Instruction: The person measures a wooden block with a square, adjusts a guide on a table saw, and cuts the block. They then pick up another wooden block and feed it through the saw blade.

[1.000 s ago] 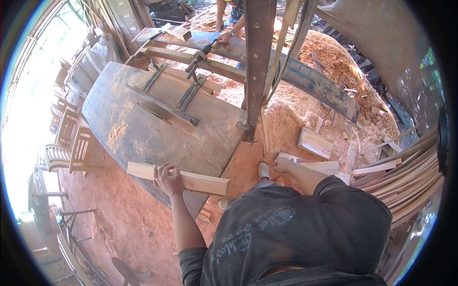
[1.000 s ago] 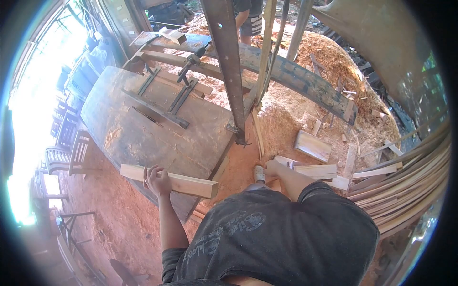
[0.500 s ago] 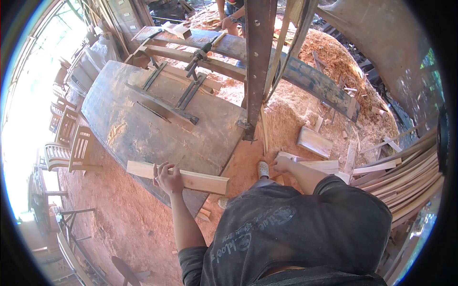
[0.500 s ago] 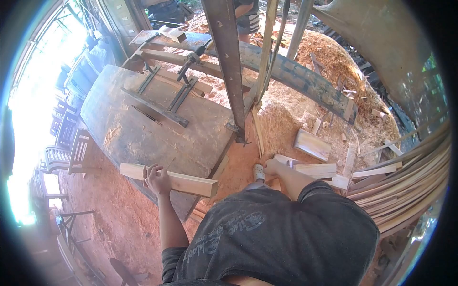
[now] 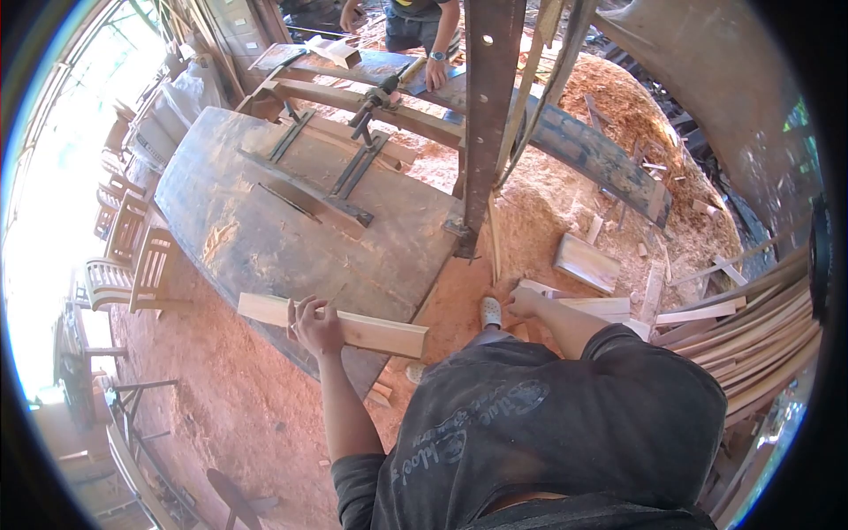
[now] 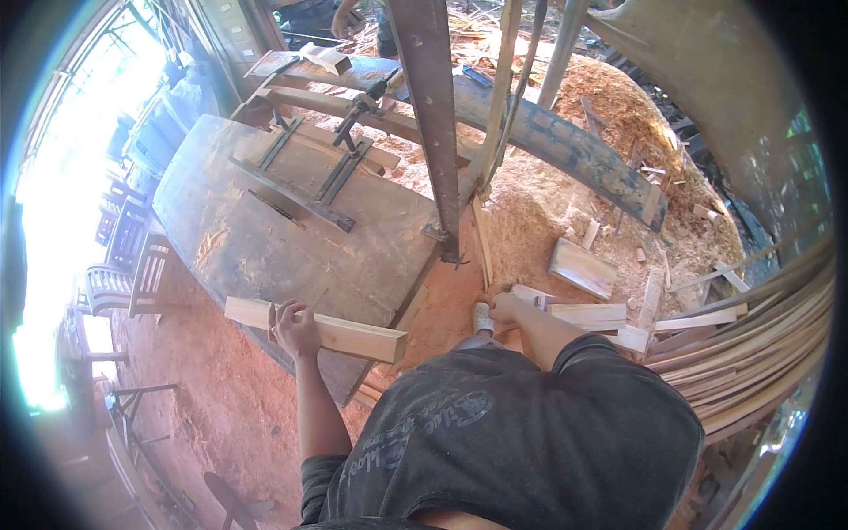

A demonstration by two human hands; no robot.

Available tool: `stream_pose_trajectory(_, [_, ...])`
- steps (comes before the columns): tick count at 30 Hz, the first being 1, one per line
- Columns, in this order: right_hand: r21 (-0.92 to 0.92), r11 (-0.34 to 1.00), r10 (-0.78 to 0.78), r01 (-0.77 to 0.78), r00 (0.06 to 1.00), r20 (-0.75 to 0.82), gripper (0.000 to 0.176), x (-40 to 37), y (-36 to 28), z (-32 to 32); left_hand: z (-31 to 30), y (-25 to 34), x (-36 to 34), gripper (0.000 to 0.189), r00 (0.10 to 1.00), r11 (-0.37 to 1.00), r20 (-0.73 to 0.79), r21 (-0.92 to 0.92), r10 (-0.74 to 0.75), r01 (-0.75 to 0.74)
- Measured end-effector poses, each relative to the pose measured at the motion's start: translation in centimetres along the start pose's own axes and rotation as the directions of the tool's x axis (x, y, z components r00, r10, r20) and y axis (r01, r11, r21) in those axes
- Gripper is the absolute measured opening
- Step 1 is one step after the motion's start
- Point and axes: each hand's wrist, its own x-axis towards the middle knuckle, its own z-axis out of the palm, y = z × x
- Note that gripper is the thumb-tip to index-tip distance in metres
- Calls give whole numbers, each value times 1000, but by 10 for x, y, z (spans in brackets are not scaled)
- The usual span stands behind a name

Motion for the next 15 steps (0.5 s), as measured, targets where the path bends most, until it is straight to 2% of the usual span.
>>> stream_pose_trajectory(3, [-84,996,-44,41,999,-32,34,-1,-1,-1,-1,1,0,12,1000,1000,2,3,1,-1])
stream_pose_trajectory(6, [-53,998,-23,24,1000,18,34,3,-2,-3,-1,1,0,12,1000,1000,5,-3,5,-5])
stream_pose_trajectory(9, [-126,988,-90,89,996,-5,35,5,-1,0,3,-4,2,13,1000,1000,-12,-13,22,-22])
stream_pose_trajectory(13, [-12,998,-57,57,998,-1,36,1,-3,-1,9,-13,4,12,1000,999,8,-38,19,-19])
stream_pose_trajectory(15, [-6,997,-73,73,997,16,36,-3,-6,-5,12,-17,4,29,1000,1000,12,19,-7,7])
